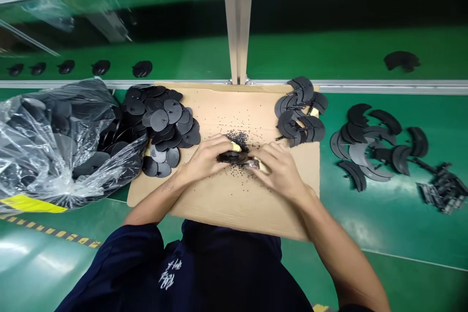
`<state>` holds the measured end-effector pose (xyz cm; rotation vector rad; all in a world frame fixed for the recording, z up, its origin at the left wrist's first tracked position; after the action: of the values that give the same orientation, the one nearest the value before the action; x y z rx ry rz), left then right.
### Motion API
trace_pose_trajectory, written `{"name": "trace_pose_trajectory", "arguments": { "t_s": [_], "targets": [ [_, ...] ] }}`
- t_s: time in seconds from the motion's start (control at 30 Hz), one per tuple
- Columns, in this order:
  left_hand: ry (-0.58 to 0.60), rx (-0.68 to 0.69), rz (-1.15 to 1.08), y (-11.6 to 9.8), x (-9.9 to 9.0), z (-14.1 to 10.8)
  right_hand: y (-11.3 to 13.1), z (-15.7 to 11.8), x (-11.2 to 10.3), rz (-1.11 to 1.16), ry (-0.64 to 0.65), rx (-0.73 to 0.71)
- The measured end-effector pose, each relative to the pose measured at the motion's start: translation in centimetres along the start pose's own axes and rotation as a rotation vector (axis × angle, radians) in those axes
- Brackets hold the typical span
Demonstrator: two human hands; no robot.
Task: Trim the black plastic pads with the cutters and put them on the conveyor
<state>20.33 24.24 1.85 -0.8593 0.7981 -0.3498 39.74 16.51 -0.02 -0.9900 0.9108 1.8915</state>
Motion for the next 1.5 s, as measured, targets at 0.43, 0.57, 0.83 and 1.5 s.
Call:
{"name": "trace_pose_trajectory", "arguments": {
  "t_s": [0.43,0.57,0.83,1.5],
  "targets": [
    [0.470,-0.134,0.092,0.0,-4.6,5.9,0.4,0.3,-0.6,-0.076,-0.172,-0.107],
    [0.171,-0.418,0.356,4.8,-11.2,10.6,0.3,-0.2,0.0,-0.086,-0.095,-0.090],
    [-0.127,-0.681,0.580,11.9,-16.7,12.7,0.3,-1.0,0.7,-0.146,-0.036,-0.033],
    [0.142,-0.190,0.238,5.7,8.0,21.7,0.7,-1.4,1.1,-0.158,0.106,-0.028]
  ]
}}
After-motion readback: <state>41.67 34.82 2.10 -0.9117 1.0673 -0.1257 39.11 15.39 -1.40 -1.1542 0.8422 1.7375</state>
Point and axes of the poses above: each hand's wrist, its own z-axis towards the middle knuckle, its own x-axis out of the palm, y = z × x, the point moved 3 cm from there along z, towards the middle knuckle, and after that the axes turned 14 degrees about -z, right-handed, at the moved point
